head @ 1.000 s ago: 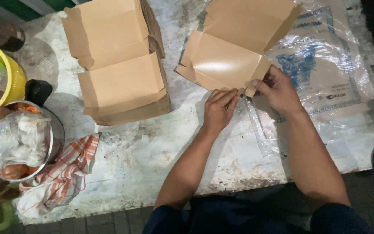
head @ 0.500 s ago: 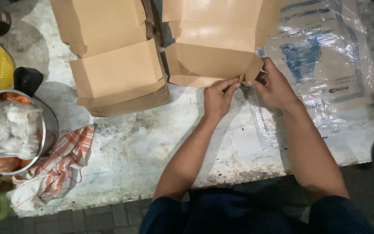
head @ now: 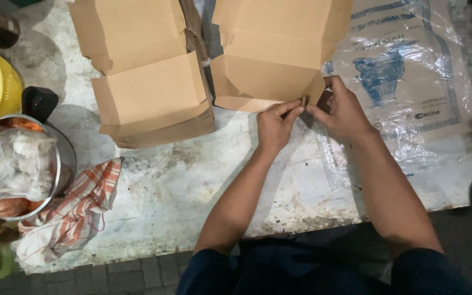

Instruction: Folding and assembling cardboard takeout boxes on a work table.

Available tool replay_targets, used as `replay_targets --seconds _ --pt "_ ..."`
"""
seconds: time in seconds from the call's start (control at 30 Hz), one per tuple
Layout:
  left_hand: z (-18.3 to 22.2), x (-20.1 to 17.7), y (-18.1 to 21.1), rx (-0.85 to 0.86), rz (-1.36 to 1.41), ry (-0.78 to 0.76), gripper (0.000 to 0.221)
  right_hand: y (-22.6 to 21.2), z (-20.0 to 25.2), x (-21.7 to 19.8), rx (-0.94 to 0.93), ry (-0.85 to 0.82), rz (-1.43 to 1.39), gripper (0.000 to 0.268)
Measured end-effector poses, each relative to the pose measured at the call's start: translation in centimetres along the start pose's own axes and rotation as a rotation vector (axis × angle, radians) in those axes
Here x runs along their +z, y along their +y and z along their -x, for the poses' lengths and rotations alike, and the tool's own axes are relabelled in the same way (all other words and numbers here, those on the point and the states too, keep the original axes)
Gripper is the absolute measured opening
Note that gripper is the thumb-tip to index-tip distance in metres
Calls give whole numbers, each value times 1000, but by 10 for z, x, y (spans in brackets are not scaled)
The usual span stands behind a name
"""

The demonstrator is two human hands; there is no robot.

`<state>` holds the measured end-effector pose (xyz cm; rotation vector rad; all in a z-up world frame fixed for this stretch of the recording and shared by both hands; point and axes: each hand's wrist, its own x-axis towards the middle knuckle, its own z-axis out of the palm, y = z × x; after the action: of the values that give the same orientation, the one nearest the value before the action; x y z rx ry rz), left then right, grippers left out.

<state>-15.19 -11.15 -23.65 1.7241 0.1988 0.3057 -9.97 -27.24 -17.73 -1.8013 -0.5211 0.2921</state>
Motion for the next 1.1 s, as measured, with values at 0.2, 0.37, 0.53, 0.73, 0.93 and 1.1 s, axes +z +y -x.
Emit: replay_targets --seconds 0.2,0.37,0.53,0.73,0.93,1.1 --pt "2 -1 0 -17 19 22 20 18 0 1 -58 32 -15 51" --pt "4 -2 -1 -14 25 57 20 14 0 -2 -68 4 -69 53" --pt "4 -3 5 181 2 105 18 12 1 -4 -54 17 -99 50" --pt "5 -3 14 494 -143 159 17 14 1 -8 -33 -7 -153 47" --pt "10 -4 24 533 -148 150 13 28 3 -12 -13 -42 -195 49" --pt "7 -7 28 498 -63 130 14 33 0 -13 -8 -50 -194 54"
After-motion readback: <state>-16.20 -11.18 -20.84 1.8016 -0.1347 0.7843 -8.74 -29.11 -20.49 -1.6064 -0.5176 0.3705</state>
